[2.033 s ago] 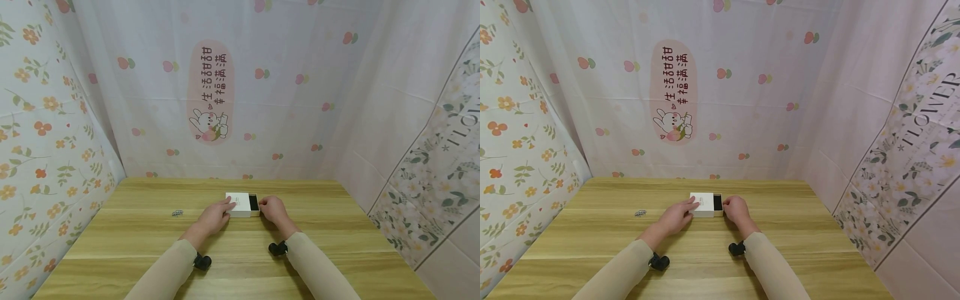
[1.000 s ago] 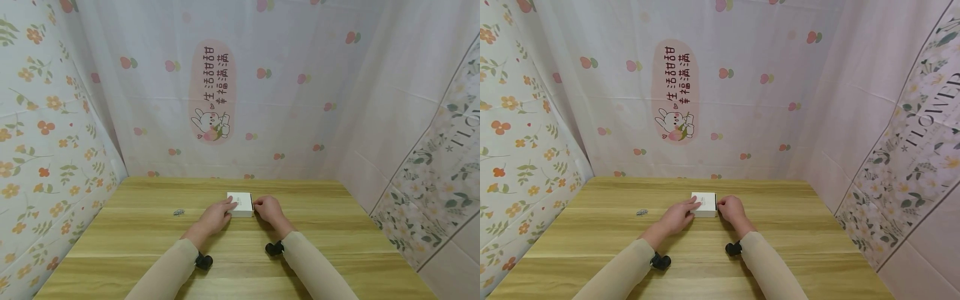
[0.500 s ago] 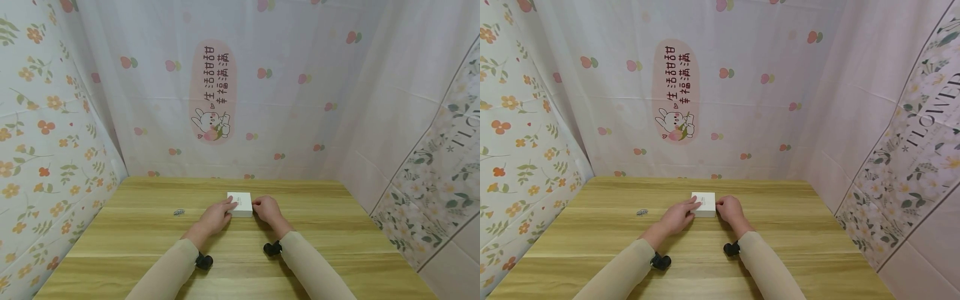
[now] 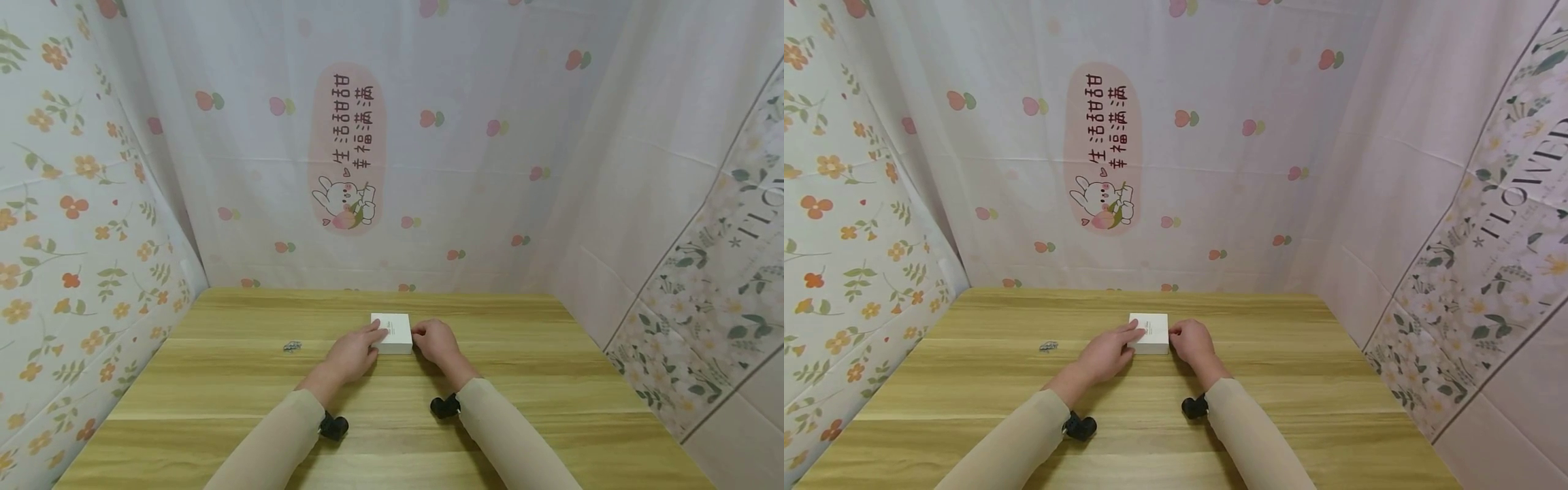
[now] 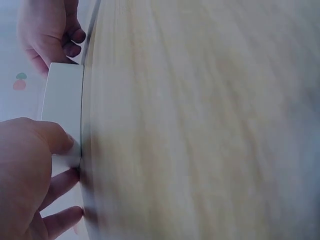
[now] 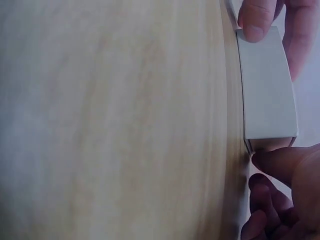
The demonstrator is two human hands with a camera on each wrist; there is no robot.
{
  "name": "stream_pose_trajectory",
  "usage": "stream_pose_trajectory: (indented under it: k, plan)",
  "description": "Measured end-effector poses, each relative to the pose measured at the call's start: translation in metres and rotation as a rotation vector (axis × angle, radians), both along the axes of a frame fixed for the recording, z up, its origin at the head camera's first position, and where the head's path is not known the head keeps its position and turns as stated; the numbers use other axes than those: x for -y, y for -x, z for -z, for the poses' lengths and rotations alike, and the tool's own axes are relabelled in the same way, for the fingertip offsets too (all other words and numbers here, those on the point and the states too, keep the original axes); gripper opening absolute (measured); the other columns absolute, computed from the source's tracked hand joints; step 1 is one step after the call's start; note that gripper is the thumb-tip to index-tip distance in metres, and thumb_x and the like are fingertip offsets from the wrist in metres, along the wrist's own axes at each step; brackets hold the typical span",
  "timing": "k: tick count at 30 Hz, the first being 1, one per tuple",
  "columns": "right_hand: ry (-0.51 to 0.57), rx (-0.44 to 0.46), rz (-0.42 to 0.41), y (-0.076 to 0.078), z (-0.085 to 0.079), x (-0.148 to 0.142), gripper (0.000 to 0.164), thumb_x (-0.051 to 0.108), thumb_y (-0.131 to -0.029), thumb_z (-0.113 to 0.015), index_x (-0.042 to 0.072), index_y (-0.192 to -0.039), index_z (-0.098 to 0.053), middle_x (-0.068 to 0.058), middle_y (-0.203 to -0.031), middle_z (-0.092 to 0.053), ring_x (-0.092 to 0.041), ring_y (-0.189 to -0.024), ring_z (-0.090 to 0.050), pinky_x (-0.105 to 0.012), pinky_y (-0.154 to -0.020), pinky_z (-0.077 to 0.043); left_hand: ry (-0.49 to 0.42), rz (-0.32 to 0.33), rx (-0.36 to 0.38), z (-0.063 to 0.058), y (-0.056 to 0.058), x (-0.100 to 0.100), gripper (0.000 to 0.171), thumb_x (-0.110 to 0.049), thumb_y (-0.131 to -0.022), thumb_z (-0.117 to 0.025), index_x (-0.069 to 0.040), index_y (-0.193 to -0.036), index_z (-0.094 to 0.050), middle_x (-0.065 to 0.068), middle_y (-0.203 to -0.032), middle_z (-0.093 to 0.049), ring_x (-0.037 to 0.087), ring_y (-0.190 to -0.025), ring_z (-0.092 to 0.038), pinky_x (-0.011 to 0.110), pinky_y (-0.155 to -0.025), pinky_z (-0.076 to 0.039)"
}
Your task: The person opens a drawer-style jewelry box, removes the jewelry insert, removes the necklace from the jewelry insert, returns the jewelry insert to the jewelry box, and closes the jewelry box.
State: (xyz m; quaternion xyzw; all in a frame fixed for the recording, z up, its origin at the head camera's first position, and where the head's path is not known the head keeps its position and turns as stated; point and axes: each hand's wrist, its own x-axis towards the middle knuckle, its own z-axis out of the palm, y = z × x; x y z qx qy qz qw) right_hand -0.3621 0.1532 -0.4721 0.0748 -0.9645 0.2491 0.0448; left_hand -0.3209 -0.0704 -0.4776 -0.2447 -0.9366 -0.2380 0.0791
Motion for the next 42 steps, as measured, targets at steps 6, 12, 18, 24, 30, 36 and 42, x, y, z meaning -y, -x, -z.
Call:
stream_pose_trajectory:
  k: [6, 12, 18, 24, 30, 36, 42]
  plan:
    - [0.05, 0.036, -0.025, -0.006, 0.0, -0.005, 0.021, 0.011, -0.104, -0.072, 0.007, -0.119, -0.084, -0.012, -0.116, -0.082, -0.031, -0.11, -0.076, -0.049, -0.099, -0.062, 0.14, -0.027, -0.002, -0.009, -0.001, -0.009, 0.049, -0.008, -0.104, -0.07, -0.009, -0.152, -0.062, 0.019, -0.164, -0.056, 0.039, -0.144, -0.063, 0.054, -0.105, -0.062]
    - [0.119, 0.073, -0.027, -0.013, -0.007, -0.016, 0.034, 0.012, -0.102, -0.069, 0.007, -0.135, -0.076, -0.014, -0.119, -0.079, -0.03, -0.106, -0.074, -0.048, -0.094, -0.062, 0.218, -0.027, -0.001, -0.02, -0.006, -0.014, 0.052, -0.013, -0.104, -0.07, -0.007, -0.155, -0.057, 0.024, -0.165, -0.052, 0.044, -0.145, -0.061, 0.058, -0.117, -0.054]
    - [0.143, 0.088, -0.008, -0.016, -0.013, -0.03, 0.037, 0.014, -0.104, -0.067, 0.006, -0.139, -0.073, -0.013, -0.117, -0.077, -0.024, -0.096, -0.07, -0.041, -0.082, -0.059, 0.253, -0.044, -0.031, -0.024, -0.013, -0.022, 0.055, -0.02, -0.105, -0.069, -0.006, -0.157, -0.057, 0.027, -0.165, -0.05, 0.045, -0.153, -0.051, 0.057, -0.129, -0.041]
    - [0.169, 0.089, 0.0, -0.016, -0.014, -0.039, 0.039, 0.015, -0.103, -0.066, 0.0, -0.138, -0.071, -0.012, -0.112, -0.076, -0.018, -0.079, -0.067, -0.041, -0.083, -0.059, 0.3, -0.101, -0.048, -0.02, -0.032, -0.045, 0.064, -0.038, -0.106, -0.065, -0.011, -0.163, -0.053, 0.025, -0.152, -0.052, 0.042, -0.136, -0.052, 0.059, -0.125, -0.038]
    - [0.156, 0.083, 0.01, -0.014, -0.01, -0.045, 0.037, 0.016, -0.103, -0.065, 0.001, -0.136, -0.072, -0.012, -0.113, -0.075, -0.02, -0.086, -0.066, -0.045, -0.087, -0.059, 0.258, -0.167, 0.028, -0.009, -0.041, -0.061, 0.072, -0.052, -0.106, -0.061, -0.017, -0.167, -0.047, 0.025, -0.159, -0.049, 0.045, -0.147, -0.045, 0.07, -0.129, -0.03]
    - [0.159, 0.085, 0.016, -0.016, -0.013, -0.045, 0.037, 0.016, -0.103, -0.063, 0.0, -0.136, -0.072, -0.011, -0.111, -0.074, -0.02, -0.084, -0.064, -0.041, -0.083, -0.057, 0.268, -0.185, 0.093, -0.011, -0.028, -0.059, 0.076, -0.056, -0.109, -0.053, -0.016, -0.172, -0.038, 0.025, -0.172, -0.039, 0.046, -0.16, -0.035, 0.072, -0.131, -0.024]
    - [0.155, 0.08, 0.012, -0.015, -0.013, -0.046, 0.036, 0.015, -0.103, -0.063, 0.0, -0.134, -0.072, -0.011, -0.11, -0.073, -0.021, -0.086, -0.063, -0.044, -0.086, -0.057, 0.237, -0.201, 0.185, -0.013, -0.004, -0.056, 0.079, -0.057, -0.109, -0.049, -0.018, -0.176, -0.029, 0.025, -0.18, -0.025, 0.047, -0.168, -0.023, 0.071, -0.133, -0.019]
